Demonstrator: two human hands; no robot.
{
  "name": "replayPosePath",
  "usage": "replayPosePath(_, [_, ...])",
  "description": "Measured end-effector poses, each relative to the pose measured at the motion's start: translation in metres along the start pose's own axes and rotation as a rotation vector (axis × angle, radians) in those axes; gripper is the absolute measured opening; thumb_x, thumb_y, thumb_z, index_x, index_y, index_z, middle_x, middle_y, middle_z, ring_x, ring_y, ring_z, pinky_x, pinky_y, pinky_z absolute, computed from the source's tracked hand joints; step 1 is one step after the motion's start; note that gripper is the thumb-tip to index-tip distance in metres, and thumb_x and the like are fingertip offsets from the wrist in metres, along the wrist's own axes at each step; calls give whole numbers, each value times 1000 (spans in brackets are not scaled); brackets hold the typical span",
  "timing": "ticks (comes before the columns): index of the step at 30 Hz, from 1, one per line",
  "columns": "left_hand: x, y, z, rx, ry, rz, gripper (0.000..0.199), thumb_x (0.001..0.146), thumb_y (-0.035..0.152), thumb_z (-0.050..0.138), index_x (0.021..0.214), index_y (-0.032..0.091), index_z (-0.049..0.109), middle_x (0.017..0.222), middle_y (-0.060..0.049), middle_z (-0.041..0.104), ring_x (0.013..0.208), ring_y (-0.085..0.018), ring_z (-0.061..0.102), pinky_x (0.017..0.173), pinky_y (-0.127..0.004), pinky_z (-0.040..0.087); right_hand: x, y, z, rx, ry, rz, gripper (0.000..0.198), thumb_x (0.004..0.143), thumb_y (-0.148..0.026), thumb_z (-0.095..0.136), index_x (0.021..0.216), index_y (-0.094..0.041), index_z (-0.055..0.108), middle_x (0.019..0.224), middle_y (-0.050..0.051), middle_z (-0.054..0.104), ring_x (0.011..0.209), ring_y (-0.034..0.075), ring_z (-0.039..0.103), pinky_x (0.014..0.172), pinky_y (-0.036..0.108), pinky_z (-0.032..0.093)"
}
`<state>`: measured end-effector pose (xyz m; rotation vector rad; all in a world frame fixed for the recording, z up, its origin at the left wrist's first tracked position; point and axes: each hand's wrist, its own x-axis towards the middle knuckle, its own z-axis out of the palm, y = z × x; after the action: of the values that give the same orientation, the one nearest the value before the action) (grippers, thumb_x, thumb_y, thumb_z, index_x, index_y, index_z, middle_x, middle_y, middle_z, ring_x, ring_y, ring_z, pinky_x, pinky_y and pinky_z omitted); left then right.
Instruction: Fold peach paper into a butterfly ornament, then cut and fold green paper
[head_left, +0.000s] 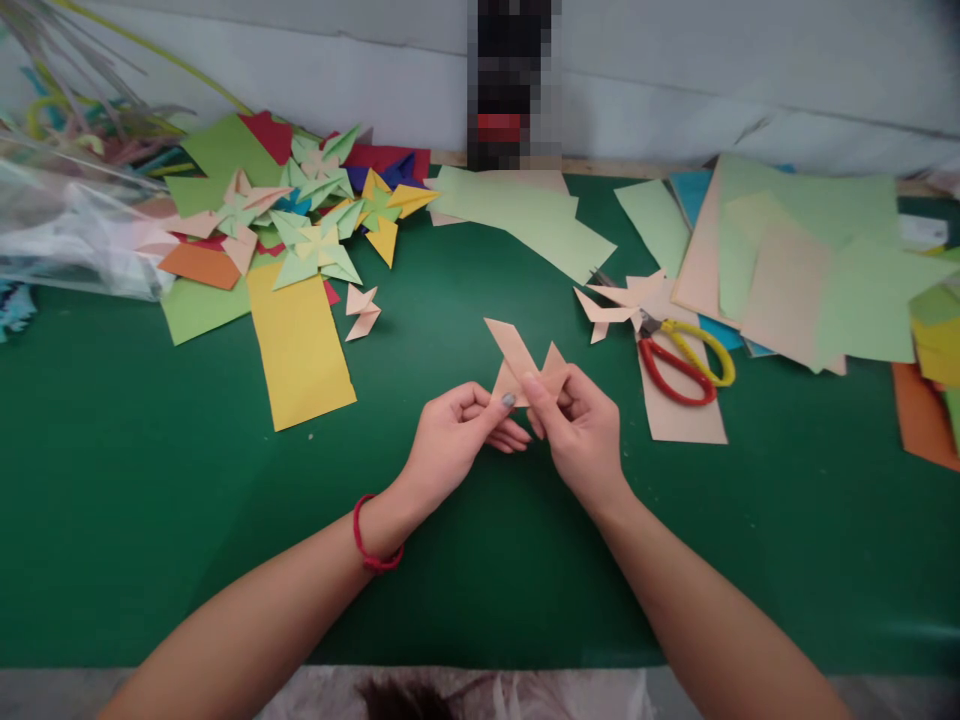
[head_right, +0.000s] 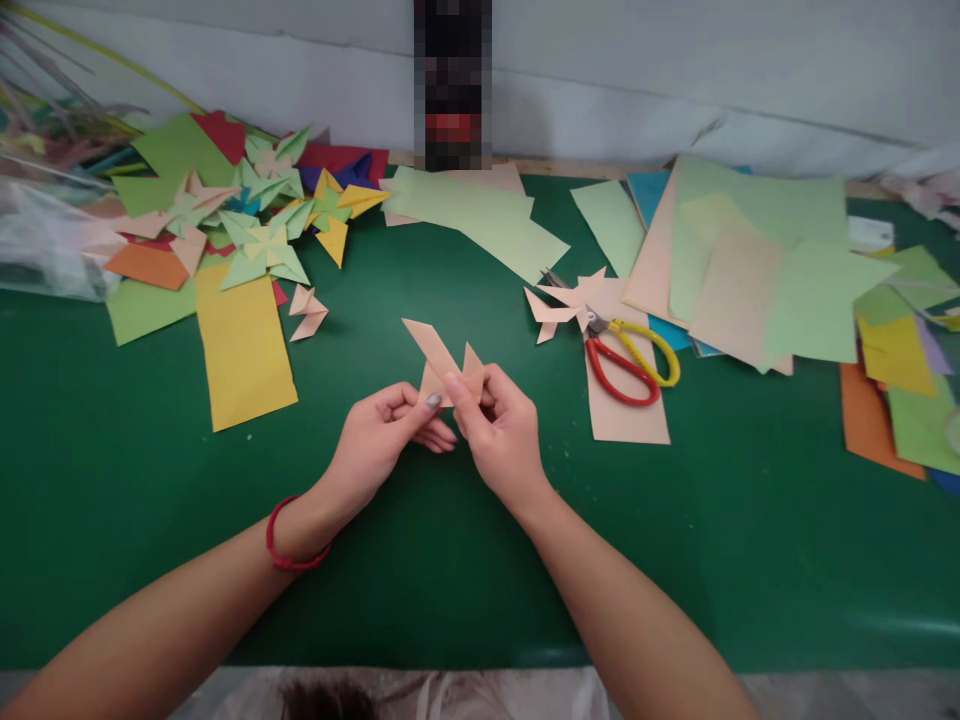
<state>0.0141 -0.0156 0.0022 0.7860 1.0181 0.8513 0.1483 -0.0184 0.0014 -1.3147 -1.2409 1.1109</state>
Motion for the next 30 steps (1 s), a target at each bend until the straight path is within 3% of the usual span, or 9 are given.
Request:
replayPosePath(6, [2, -5, -1, -11, -29, 18, 30, 90, 40, 48, 78, 14, 57, 66, -5, 71, 60, -15, 69, 60, -26, 56, 3, -2, -1, 2, 19, 22, 28, 86, -30, 58, 65, -20, 42, 48, -8, 42, 42, 5, 37, 43, 20, 30])
replayPosePath(11, [0, -5, -2, 0, -19, 20, 31, 90, 41, 48, 75, 14, 56, 62, -3, 70, 56, -13, 67, 58, -24, 55, 2, -3, -2, 9, 17, 33, 28, 85, -31, 58, 65, -19, 43, 47, -8, 42, 42, 5, 37, 42, 21, 28])
replayPosePath(20, [1, -4, -4, -14, 76, 80, 35, 92, 43, 43, 75, 15, 54, 63, -4, 69, 57, -14, 67, 58, -25, 54, 6, -1, -6, 79, 63, 32, 29, 85, -30, 58, 65, -20, 41, 49, -9, 39, 43, 4, 36, 42, 21, 26])
replayPosePath(25, [1, -3, -3, 45, -40, 119, 22, 89, 36, 52, 86, 15, 55, 70, -1, 68, 65, -13, 67, 66, -25, 55, 6, -1, -7, 81, -44, 83, 28, 84, -32, 59, 66, -19, 43, 49, -8, 40, 43, 5, 37, 42, 21, 26])
replayPosePath(30, [0, -1, -2, 97, -79, 92, 19, 87, 32, 56, 78, 16, 53, 66, 0, 67, 62, -11, 65, 65, -24, 54, 5, 1, -7, 66, -129, 94, 28, 84, -33, 60, 65, -19, 44, 49, -8, 41, 43, 5, 37, 42, 21, 27])
